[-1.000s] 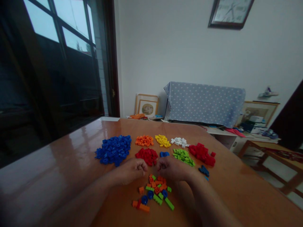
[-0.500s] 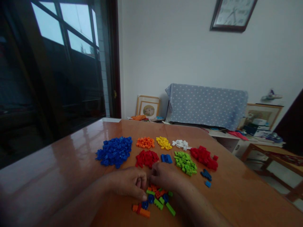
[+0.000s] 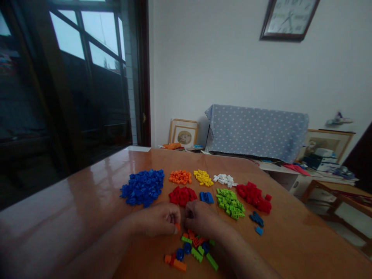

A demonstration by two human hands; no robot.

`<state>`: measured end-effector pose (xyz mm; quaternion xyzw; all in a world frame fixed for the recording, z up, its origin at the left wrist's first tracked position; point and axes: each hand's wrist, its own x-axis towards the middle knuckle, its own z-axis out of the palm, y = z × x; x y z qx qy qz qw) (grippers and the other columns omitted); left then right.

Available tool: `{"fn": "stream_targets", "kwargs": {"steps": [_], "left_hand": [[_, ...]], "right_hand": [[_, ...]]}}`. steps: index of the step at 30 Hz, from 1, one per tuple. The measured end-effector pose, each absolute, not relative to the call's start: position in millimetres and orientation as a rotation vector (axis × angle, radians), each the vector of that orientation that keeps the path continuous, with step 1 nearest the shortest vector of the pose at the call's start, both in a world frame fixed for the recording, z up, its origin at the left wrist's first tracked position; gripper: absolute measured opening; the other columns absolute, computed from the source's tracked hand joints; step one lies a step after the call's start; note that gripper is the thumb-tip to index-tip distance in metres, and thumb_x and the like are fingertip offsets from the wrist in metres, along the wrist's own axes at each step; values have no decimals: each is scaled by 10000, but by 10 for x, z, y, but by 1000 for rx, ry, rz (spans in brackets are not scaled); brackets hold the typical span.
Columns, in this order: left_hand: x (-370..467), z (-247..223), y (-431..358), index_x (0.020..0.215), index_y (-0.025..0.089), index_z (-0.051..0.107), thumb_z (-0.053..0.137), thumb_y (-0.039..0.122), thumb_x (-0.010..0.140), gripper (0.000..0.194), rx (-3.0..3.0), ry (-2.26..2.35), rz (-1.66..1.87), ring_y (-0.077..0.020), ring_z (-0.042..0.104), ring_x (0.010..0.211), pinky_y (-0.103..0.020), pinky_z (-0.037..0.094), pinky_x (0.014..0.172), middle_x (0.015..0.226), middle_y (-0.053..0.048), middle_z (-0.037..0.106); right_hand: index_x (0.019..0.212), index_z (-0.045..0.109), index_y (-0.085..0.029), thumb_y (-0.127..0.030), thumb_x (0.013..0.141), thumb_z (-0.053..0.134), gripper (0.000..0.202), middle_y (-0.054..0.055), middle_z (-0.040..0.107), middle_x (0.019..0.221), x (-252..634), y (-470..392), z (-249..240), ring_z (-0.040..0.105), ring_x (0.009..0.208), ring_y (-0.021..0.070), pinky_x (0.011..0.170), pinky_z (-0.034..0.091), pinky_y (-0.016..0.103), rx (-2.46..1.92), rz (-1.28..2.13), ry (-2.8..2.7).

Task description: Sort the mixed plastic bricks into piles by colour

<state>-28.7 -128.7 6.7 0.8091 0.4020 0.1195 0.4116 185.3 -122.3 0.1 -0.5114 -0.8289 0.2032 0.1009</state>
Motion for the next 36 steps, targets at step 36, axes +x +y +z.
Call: {"fn": "stream_targets", "kwargs": {"steps": [36], "left_hand": [[-401, -41, -862, 932, 141, 592, 625, 327, 723, 281, 1194, 1218, 1178, -109, 511, 650, -234, 372, 635, 778, -14, 628]], "right_hand": [[802, 642, -154, -188, 788, 541, 107, -7, 639, 621, 1604, -169, 226, 589, 562, 108, 511, 378, 179, -1576, 665, -2031]]}}
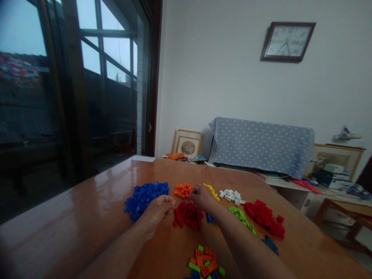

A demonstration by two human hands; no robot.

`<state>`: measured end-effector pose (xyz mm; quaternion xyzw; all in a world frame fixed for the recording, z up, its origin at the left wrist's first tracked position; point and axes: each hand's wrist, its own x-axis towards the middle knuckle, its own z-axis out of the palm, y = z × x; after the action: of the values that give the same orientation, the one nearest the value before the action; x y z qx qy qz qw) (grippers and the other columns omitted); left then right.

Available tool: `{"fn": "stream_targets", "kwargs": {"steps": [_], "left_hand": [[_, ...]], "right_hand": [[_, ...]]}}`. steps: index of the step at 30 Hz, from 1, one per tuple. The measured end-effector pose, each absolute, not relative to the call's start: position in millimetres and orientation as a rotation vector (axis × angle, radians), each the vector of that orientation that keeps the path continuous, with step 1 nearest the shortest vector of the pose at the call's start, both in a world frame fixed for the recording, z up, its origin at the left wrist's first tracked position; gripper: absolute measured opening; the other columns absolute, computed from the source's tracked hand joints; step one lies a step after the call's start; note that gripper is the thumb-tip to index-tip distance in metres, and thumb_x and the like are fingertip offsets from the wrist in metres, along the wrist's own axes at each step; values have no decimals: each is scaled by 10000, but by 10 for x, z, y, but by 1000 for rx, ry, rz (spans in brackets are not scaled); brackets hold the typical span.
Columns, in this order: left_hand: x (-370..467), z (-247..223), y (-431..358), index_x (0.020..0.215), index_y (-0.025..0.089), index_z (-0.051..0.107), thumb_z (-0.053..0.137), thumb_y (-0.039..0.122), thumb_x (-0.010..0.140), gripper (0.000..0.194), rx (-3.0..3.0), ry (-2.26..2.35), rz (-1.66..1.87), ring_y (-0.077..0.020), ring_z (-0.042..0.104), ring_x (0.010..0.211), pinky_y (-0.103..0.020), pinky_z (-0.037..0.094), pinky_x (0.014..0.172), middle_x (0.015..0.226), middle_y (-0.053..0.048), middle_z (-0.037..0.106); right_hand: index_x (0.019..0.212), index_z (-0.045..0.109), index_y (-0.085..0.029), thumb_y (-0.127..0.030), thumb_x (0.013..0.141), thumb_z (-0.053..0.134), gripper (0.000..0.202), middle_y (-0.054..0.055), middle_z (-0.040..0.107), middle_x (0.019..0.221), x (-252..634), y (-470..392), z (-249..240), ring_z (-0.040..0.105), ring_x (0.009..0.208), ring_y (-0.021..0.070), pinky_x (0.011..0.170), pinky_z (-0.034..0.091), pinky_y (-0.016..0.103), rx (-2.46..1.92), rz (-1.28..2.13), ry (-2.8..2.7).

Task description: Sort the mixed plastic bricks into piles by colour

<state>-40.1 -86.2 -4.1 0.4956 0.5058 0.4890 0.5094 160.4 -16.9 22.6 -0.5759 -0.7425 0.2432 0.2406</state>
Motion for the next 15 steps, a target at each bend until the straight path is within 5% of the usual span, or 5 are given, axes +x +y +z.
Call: {"fn": "stream_targets", "kwargs": {"steps": [7, 12, 15], "left_hand": [[-445, -81, -826, 953, 151, 580, 624, 321, 717, 295, 1090, 1210, 1216, -105, 552, 681, -231, 382, 651, 832, -26, 659], [-442, -84, -823, 963, 148, 561, 618, 267, 716, 281, 1062, 1196, 1186, -100, 562, 668, -232, 384, 651, 840, -44, 677], [-444, -75, -830, 949, 144, 563, 608, 258, 726, 255, 1063, 1193, 1192, -95, 563, 664, -227, 382, 644, 851, -50, 682]], "right_hand": [[649, 638, -134, -191, 780, 667, 145, -12, 611, 550, 1326, 257, 168, 578, 570, 106, 533, 372, 194, -1726, 639, -2082], [822, 637, -127, -357, 922, 597, 254, -14, 639, 721, 1226, 365, 151, 583, 598, 96, 585, 492, 237, -1794, 707, -2057], [827, 639, -122, -253, 896, 605, 152, -3, 642, 681, 1241, 405, 126, 571, 562, 94, 545, 458, 212, -1759, 726, -2008]]}}
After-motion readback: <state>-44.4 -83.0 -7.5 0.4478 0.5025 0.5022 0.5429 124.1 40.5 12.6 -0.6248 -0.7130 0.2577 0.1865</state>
